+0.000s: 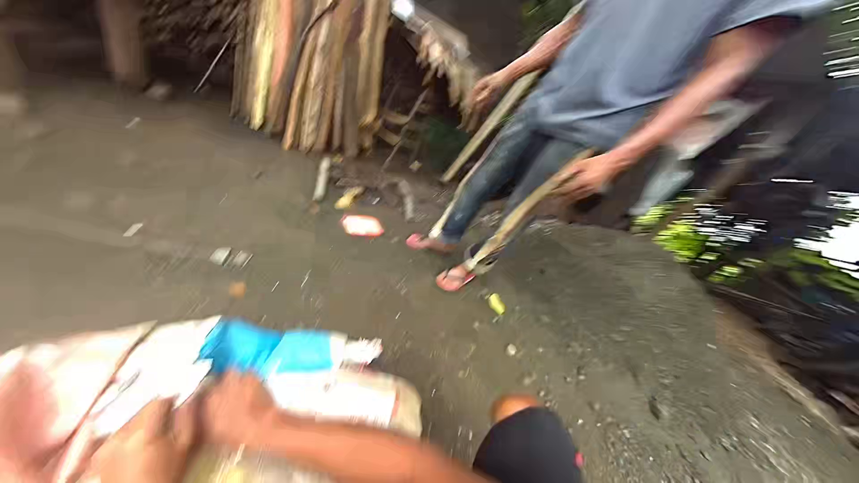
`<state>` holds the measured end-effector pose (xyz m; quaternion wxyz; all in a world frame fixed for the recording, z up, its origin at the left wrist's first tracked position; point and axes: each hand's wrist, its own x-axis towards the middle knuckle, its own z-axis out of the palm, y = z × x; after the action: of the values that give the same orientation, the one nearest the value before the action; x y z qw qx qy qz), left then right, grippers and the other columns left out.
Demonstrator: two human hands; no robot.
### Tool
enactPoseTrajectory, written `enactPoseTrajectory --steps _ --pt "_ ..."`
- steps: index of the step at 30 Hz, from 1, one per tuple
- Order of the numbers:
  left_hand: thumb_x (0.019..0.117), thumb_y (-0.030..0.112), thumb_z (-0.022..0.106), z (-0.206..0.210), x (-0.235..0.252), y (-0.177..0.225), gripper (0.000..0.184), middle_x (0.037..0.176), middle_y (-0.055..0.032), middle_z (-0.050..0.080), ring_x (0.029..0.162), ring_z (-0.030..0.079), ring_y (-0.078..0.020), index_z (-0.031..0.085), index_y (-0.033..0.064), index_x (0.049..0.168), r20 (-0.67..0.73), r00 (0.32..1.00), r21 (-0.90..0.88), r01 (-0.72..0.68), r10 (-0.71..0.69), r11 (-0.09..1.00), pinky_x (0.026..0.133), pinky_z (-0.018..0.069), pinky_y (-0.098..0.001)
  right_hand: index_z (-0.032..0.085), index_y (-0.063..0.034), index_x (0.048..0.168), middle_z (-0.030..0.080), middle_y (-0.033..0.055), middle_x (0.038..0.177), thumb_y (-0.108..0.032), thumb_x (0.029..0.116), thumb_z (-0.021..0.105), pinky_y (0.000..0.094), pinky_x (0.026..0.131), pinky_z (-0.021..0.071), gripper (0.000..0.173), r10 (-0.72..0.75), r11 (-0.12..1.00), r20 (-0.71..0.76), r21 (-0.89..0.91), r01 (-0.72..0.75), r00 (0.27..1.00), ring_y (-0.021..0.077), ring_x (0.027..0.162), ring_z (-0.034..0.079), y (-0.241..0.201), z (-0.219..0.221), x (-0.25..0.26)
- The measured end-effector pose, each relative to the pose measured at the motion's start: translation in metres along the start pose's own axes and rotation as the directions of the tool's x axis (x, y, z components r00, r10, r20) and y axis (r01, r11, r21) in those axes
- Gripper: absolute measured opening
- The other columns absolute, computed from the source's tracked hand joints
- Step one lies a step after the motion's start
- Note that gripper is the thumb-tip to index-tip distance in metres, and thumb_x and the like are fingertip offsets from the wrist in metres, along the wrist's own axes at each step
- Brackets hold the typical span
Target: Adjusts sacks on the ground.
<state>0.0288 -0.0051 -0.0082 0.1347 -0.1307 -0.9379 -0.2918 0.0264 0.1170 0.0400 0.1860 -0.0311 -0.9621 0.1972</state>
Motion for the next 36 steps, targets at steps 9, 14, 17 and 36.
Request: enactPoseTrajectory --steps 9,14,17,36 --pt "0.1006 0.026 0.065 0.032 -0.099 -0.034 0.033 0.112 -0.0206 0.071 0.106 0.069 -0.0358 0.069 -0.0002 0.120 -0.247 0.951 -0.172 0.144 -0.185 0.974 0.093 0.0550 -0.0518 0.066 0.0078 0.124 0.068 0.0287 0.122 -0.023 0.0963 0.064 0.0608 0.099 0.0489 0.041 -0.229 0.963 0.631 0.038 0.266 0.741 0.0443 0.119 0.063 0.029 0.104 0.027" --pt "0.0910 0.042 0.075 0.041 -0.182 -0.081 0.061 0.130 -0.0289 0.060 0.125 0.056 -0.0415 0.061 -0.0038 0.129 -0.389 0.834 -0.174 0.349 -0.390 0.921 0.108 0.0443 -0.0531 0.047 0.0012 0.150 0.051 0.0288 0.148 -0.046 0.1025 0.055 0.0626 0.113 0.0383 0.068 -0.363 0.928 0.584 0.160 0.335 0.726 0.0440 0.138 0.049 0.064 0.052 0.015" --pt "0.0954 0.034 0.071 0.071 -0.183 -0.086 0.050 0.126 -0.0278 0.062 0.117 0.062 -0.0337 0.064 -0.0063 0.125 -0.358 0.797 -0.361 0.362 -0.486 0.859 0.101 0.0509 -0.0453 0.041 0.0025 0.153 0.045 0.0279 0.154 -0.046 0.0998 0.061 0.0637 0.114 0.0369 0.074 -0.548 0.827 0.463 0.173 0.535 0.697 0.0455 0.141 0.044 0.052 0.013 -0.043" --pt "0.1040 0.024 0.058 0.047 -0.040 -0.099 0.032 0.100 -0.0265 0.071 0.094 0.070 -0.0455 0.067 -0.0056 0.111 -0.191 0.938 0.037 0.301 -0.289 0.953 0.084 0.0534 -0.0617 0.056 -0.0242 0.149 0.049 0.0123 0.157 -0.013 0.0873 0.072 0.0600 0.109 0.0431 0.065 -0.547 0.814 0.460 0.096 0.573 0.699 0.0447 0.143 0.044 0.063 0.112 0.001"
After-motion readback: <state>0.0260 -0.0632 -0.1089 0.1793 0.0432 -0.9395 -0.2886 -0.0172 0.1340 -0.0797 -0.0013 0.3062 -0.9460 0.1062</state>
